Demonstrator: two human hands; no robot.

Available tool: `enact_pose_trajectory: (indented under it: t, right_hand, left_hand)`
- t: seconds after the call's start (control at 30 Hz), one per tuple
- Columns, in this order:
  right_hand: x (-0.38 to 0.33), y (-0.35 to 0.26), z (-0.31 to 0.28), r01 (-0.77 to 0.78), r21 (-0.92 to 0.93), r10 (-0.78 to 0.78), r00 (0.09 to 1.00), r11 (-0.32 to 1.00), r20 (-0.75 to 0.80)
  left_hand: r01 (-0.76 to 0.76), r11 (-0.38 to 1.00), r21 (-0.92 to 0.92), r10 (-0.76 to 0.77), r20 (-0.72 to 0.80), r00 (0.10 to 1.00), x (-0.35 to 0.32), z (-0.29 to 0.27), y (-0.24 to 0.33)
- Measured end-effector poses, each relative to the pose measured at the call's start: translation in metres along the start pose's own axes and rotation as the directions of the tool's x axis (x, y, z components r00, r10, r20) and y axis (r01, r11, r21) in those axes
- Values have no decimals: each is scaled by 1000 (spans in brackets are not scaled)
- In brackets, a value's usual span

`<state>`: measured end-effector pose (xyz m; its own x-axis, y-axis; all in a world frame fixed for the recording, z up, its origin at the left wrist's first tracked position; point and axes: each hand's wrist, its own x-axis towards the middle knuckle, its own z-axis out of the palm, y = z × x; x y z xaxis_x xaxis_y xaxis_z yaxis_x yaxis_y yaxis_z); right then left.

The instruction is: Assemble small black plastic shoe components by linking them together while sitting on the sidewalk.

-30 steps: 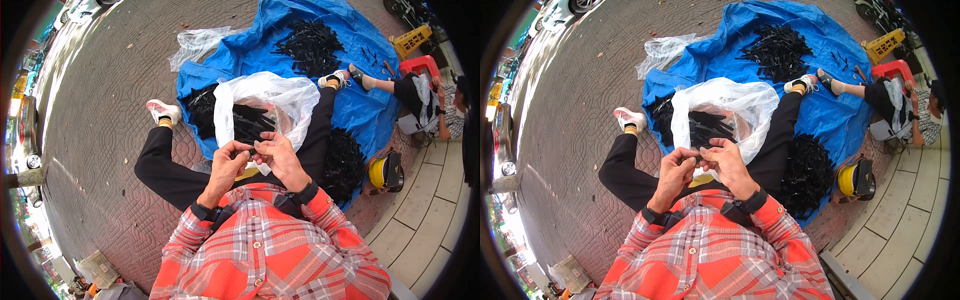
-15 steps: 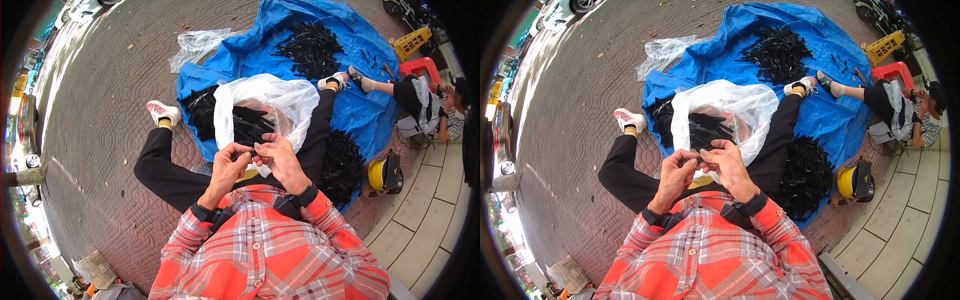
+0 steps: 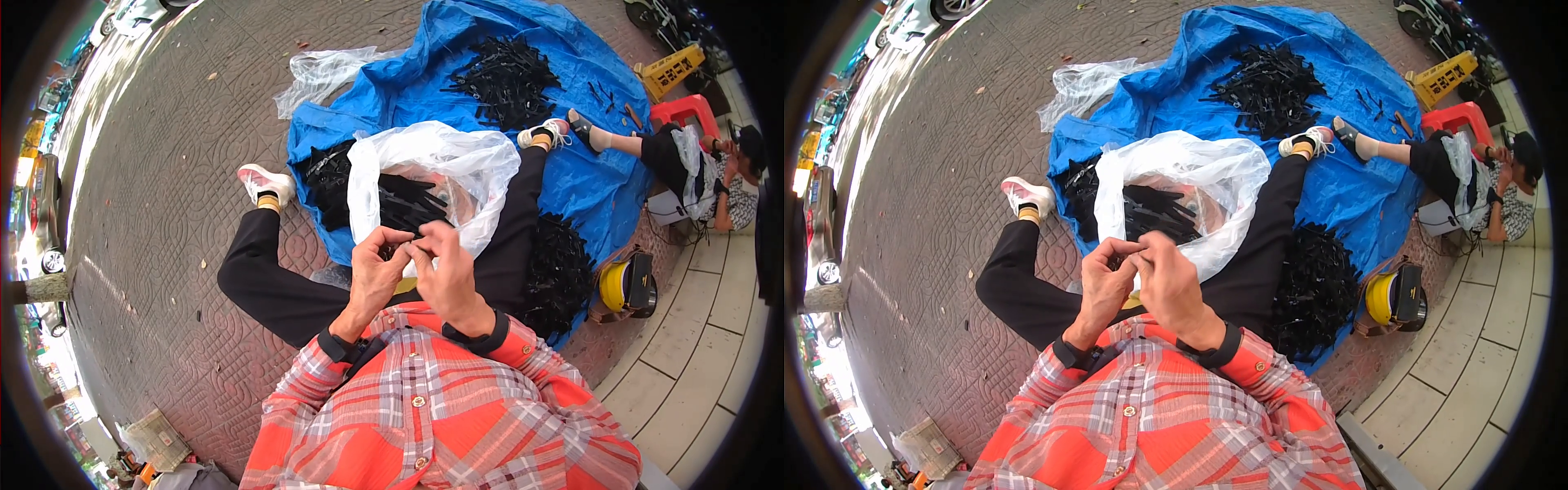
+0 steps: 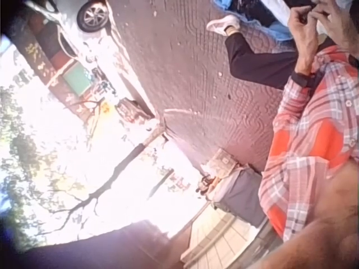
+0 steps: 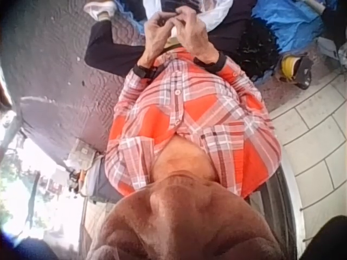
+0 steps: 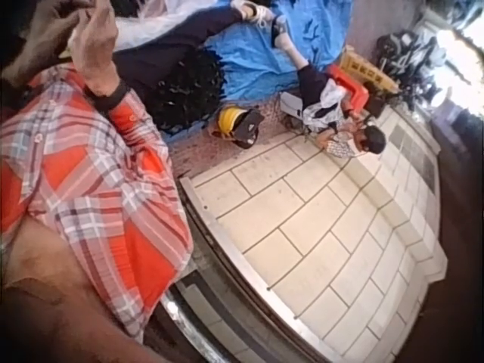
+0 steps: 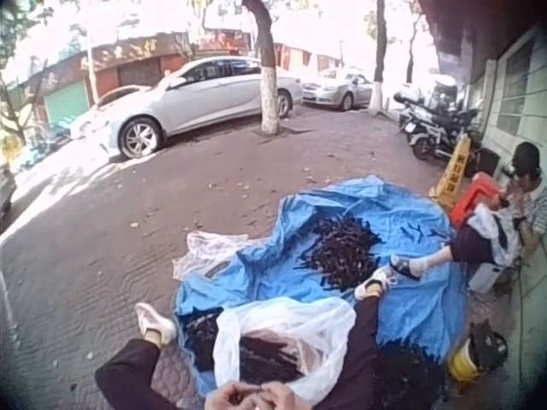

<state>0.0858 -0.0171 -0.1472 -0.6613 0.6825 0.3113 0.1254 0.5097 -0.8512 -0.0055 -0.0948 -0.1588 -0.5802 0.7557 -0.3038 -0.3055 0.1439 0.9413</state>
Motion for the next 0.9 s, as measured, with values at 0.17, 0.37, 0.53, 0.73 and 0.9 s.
enact_pose_trajectory:
  t: [0.17,0.37,0.53,0.73,0.9]
  right_hand:
    - [-3,2,-14,358,-86,-335,919,930,205]
    - [-7,-2,-13,382,-135,-339,903,914,265]
    - [-3,3,-14,282,21,-280,940,959,194]
    - [3,1,-19,-1,231,-29,991,973,129]
    - [19,7,-22,-103,187,61,974,977,216]
  left_hand:
    - [158,958,-240,-149,53,987,-1,-9,8]
    - [185,916,-357,-170,72,983,-3,-11,10]
    - [164,928,-335,-169,16,986,-1,-7,13]
    - [171,817,-551,-166,60,984,4,-13,8]
    - [140,830,-539,-138,45,989,4,-15,3]
